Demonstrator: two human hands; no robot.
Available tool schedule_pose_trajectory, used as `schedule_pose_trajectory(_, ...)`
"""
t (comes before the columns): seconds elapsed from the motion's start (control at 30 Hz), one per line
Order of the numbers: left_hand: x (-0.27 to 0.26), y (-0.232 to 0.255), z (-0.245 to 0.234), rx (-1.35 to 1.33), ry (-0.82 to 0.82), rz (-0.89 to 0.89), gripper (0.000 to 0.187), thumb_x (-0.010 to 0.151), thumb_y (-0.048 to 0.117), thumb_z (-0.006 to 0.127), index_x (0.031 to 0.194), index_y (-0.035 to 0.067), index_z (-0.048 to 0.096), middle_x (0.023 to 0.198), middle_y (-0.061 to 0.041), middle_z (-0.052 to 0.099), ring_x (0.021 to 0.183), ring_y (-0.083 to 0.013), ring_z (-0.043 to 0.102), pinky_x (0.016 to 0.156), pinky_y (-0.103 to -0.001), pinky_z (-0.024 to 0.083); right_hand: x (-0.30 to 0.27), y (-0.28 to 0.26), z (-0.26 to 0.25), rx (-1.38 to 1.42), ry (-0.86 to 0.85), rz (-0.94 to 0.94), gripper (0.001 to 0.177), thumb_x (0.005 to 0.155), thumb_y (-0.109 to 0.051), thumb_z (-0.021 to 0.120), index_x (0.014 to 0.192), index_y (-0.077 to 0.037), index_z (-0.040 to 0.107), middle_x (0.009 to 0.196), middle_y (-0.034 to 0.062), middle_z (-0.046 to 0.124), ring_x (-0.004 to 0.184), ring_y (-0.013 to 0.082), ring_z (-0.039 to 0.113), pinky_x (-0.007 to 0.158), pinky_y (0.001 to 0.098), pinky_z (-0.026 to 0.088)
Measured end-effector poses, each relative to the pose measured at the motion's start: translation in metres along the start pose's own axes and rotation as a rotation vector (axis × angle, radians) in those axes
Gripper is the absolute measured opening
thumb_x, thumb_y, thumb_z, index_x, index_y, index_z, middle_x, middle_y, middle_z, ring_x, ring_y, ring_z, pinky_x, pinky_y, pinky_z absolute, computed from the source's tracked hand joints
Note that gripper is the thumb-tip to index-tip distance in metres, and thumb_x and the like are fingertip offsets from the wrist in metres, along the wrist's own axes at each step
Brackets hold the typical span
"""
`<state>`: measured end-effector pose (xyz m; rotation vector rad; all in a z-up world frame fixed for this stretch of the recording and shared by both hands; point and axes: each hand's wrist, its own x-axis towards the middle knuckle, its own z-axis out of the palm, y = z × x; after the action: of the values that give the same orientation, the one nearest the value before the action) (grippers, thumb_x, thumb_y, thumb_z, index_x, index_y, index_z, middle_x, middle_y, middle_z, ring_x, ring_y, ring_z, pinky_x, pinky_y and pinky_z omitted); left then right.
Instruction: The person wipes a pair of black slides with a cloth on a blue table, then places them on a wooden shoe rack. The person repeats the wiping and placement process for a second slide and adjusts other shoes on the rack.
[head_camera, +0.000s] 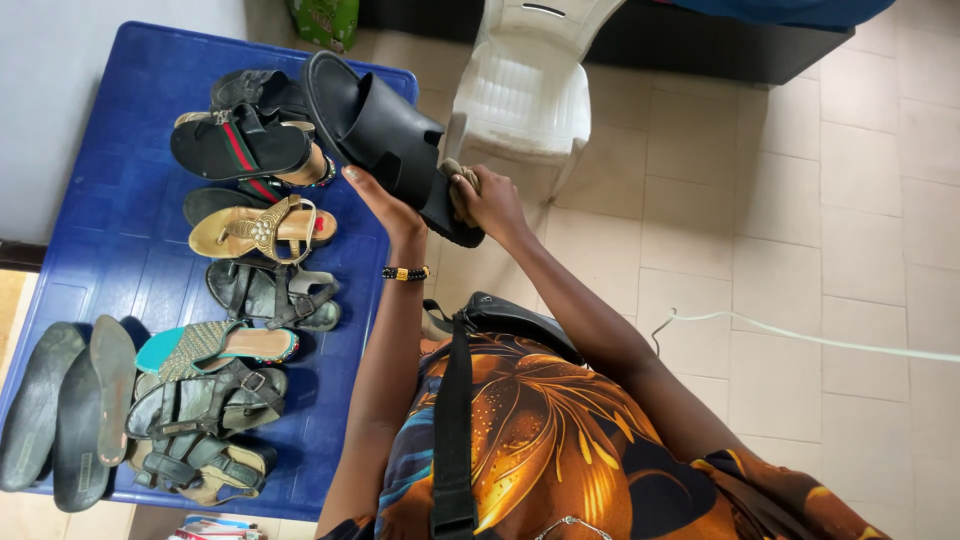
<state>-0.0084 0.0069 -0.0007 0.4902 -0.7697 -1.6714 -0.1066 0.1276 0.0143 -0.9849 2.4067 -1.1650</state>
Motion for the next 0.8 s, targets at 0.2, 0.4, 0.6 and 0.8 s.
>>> schedule_pose_trajectory(0.2, -0.035, 0.036, 0.04, 0.58, -0.3, 0.363, 0.086, 0.103, 0.077, 0.035, 0.137, -0.002, 0.035, 0.128, -0.015, 0.045, 0.119, -0.0231, 0.048, 0.111, -0.038, 0.04, 0.025, 0.036, 0.021, 0.041, -0.039, -0.019, 0.03, 0.1, -0.029, 0.056, 0.112, -0.004, 0.069, 0.097, 0.0197, 0.075, 0.094, 0.0405, 0.072, 0.078, 0.0455, 0.057)
schedule_pose_trajectory(0.4, -0.038, 0.045, 0.058, 0.484, -0.392, 0.398, 0.097, 0.094, 0.085, 0.041, 0.135, -0.003, 0.03, 0.132, -0.018, 0.047, 0.122, -0.0241, 0.049, 0.112, -0.04, 0.04, 0.033, 0.058, 0.029, 0.84, -0.261, 0.374, 0.032, 0.102, -0.027, 0.061, 0.107, 0.003, 0.072, 0.09, 0.0109, 0.073, 0.075, 0.0205, 0.069, 0.067, 0.0406, 0.055)
schedule_pose_trajectory(0.6, -0.015, 0.054, 0.059, 0.551, -0.351, 0.373, 0.1, 0.097, 0.086, 0.034, 0.145, -0.002, 0.03, 0.132, -0.015, 0.045, 0.119, -0.0228, 0.049, 0.111, -0.037, 0.04, 0.023, 0.059, 0.035, 1.236, -0.322, 0.76, 0.029, 0.097, -0.03, 0.054, 0.104, -0.005, 0.069, 0.093, 0.0097, 0.072, 0.074, 0.021, 0.073, 0.06, 0.0413, 0.062)
schedule_pose_trajectory(0.8, -0.015, 0.053, 0.042, 0.694, -0.556, 0.178, 0.106, 0.098, 0.077, 0.043, 0.161, -0.003, 0.016, 0.125, -0.021, 0.055, 0.111, -0.0278, 0.054, 0.104, -0.039, 0.045, 0.052, 0.074, 0.018, 1.093, -0.21, 0.315, 0.03, 0.105, -0.019, 0.066, 0.121, 0.007, 0.068, 0.093, 0.0113, 0.067, 0.072, 0.0182, 0.064, 0.06, 0.0334, 0.053)
